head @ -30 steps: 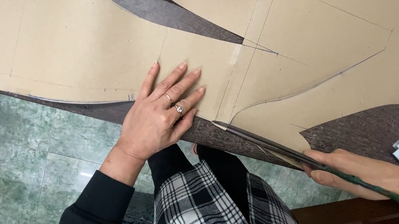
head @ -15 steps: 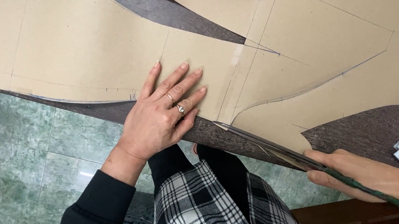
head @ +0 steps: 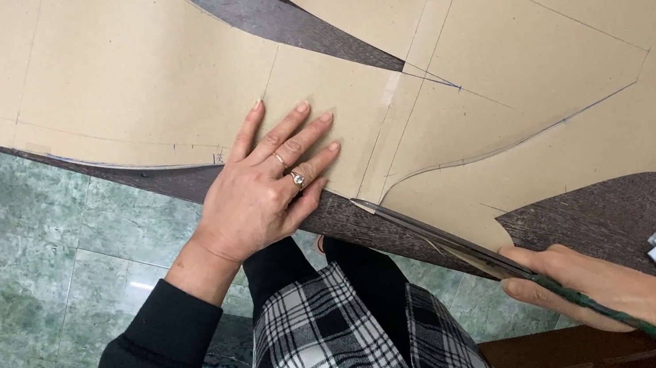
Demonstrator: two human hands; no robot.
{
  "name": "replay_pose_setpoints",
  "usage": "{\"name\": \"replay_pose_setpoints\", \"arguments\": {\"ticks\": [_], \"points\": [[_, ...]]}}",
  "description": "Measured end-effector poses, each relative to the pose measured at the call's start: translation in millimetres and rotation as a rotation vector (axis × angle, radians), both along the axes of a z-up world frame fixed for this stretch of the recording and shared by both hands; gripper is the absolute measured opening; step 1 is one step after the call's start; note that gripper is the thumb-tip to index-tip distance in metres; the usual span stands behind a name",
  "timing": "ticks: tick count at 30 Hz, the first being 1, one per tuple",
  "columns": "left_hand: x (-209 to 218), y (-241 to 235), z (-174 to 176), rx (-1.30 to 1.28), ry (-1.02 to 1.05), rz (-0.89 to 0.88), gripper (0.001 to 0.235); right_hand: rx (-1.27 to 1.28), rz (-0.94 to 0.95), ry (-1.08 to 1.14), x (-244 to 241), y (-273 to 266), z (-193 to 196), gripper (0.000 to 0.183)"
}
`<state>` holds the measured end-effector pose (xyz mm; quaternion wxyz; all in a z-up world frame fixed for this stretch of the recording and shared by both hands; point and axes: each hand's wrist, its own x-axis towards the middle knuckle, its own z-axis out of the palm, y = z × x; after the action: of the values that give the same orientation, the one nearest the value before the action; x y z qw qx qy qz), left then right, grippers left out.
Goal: The person uses large scissors to cut a piece of brown cardboard along a pre-drawn pattern line. They carefully maneuver the scissors to follow the curved and straight edges of the design, eventually separating the cut piece from the main sheet.
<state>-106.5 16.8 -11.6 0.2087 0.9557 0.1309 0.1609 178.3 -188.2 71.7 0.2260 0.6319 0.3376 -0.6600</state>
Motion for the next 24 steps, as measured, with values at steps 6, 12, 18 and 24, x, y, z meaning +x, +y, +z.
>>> {"name": "replay_pose_setpoints", "arguments": {"ticks": [6,12,18,24], "points": [[0.0,0.3,-3.7,-0.003,0.014,-0.006,0.04,0.05,0.062,0.001,0.3,-0.1,-0.6,0.03],[-0.4,0.7,-5.8,-0.005,0.005,-0.009,0.04,0.312,-0.074,0.248,8.3,-14.4,-16.7,0.028],[0.0,0.2,-3.4,0.006,0.017,-0.002,0.039,0.162,-0.001,0.137,-1.1,5.1,0.6,0.031],[0.1,0.2,-3.7,0.009,0.017,-0.002,0.04,0.206,0.011,0.119,2.6,-4.3,-14.9,0.028]]}}
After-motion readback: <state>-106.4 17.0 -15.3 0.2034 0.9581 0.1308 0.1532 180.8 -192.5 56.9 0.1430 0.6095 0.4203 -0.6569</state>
